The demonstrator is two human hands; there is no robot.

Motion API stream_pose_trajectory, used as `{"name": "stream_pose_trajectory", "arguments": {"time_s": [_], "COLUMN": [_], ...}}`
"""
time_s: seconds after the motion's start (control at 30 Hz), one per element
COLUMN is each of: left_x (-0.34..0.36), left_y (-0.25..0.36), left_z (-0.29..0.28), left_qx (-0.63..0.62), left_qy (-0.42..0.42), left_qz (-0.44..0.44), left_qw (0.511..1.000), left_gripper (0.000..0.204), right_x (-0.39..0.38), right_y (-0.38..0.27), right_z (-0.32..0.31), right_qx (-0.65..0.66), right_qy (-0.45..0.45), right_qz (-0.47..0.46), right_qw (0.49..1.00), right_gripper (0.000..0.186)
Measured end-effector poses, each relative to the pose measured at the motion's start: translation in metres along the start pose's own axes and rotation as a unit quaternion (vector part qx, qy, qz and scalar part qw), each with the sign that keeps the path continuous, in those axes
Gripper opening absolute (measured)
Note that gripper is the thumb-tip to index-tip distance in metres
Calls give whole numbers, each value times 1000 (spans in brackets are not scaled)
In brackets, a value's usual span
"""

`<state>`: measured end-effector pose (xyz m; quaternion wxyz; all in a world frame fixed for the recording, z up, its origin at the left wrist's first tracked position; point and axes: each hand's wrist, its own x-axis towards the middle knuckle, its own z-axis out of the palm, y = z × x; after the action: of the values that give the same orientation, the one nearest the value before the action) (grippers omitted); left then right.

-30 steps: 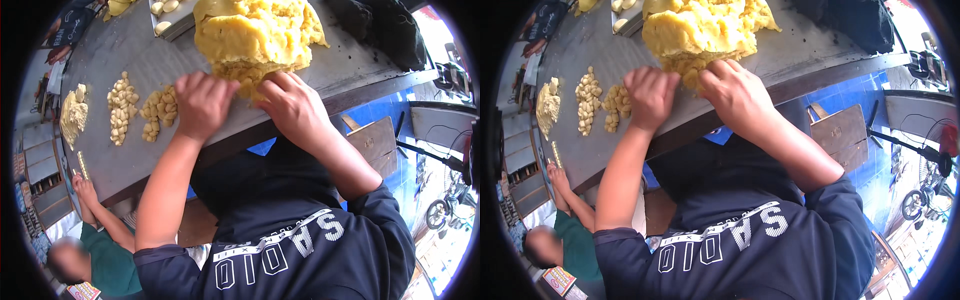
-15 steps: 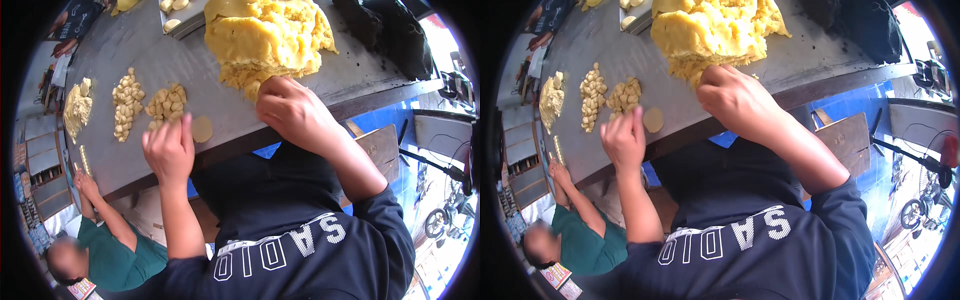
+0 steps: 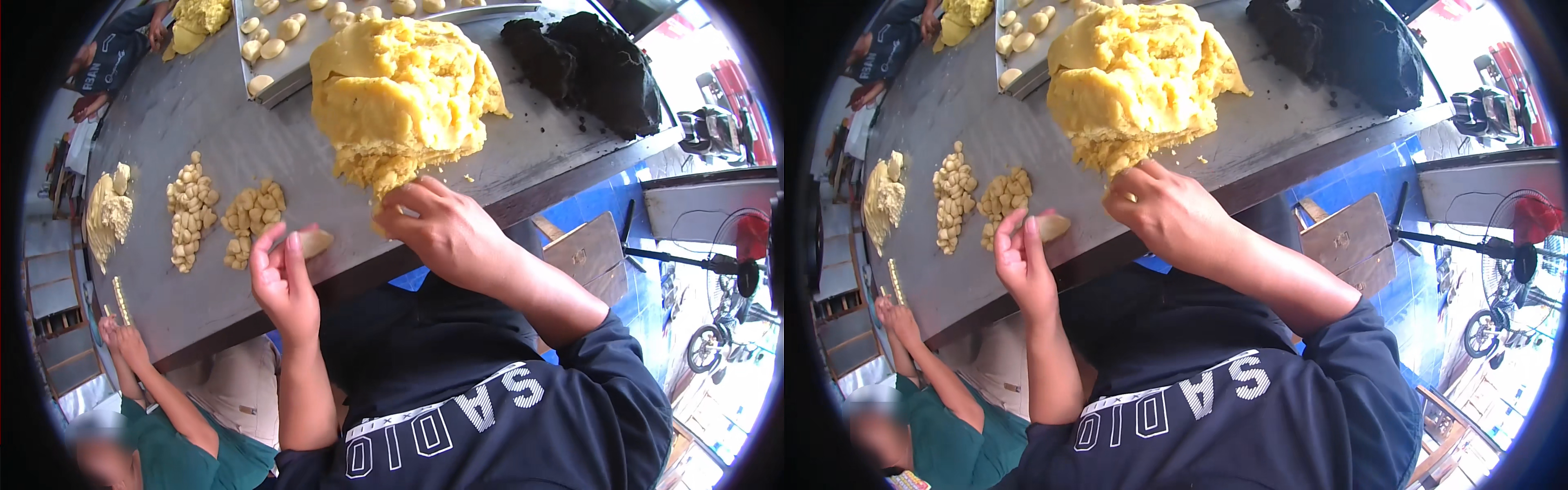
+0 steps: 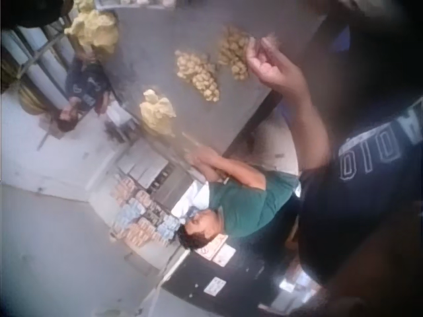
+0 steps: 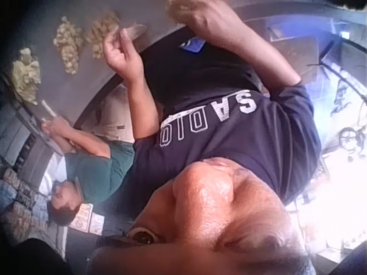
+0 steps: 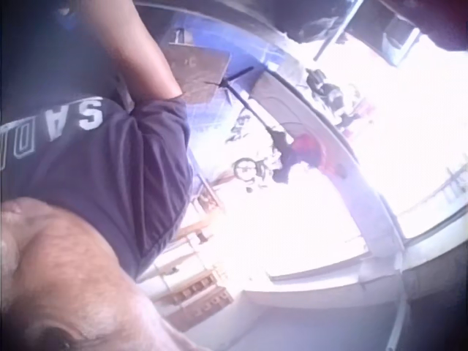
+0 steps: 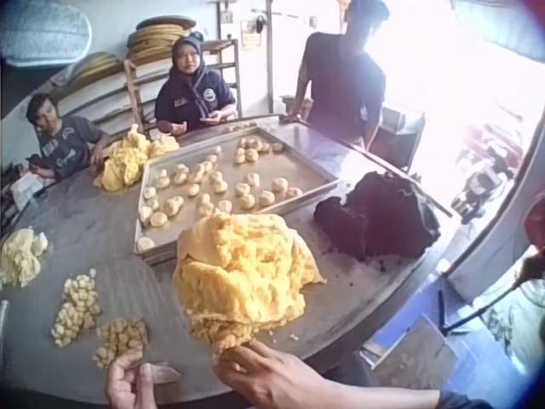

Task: The person shapes small pieces of yellow dough into round cookies and places them onto a metal baking tray on a stainless steel work table, then gathers and kneads a larger mass of dough before continuing to shape individual cookies.

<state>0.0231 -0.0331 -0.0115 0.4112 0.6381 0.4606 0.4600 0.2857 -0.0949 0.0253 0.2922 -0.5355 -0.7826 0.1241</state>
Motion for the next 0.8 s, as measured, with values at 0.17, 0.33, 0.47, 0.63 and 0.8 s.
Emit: {"name": "stream_pose_trajectory", "arguments": {"time_s": [0.17, 0.33, 0.47, 0.63, 0.8], "left_x": [9, 5, 5, 22, 24], "left_y": [9, 23, 37, 8, 4], "left_z": [18, 33, 28, 11, 15], "left_qx": [-80, -211, -164, 176, 233], "left_qy": [22, -51, -7, -125, -118], "left_qz": [-105, -144, -65, 130, 152], "left_qw": [991, 966, 984, 968, 953], "left_gripper": [46, 54, 43, 23, 44], "right_x": [2, 23, 28, 28, 22], "right_y": [-7, -18, -18, -15, -15], "right_z": [9, 28, 28, 23, 41], "right_qx": [8, 97, 146, 237, 172], "right_qy": [-6, 113, 173, 66, 97], "right_qz": [46, 5, -24, -12, -85], "right_qw": [999, 989, 974, 969, 977], "right_gripper": [25, 20, 21, 22, 18]}}
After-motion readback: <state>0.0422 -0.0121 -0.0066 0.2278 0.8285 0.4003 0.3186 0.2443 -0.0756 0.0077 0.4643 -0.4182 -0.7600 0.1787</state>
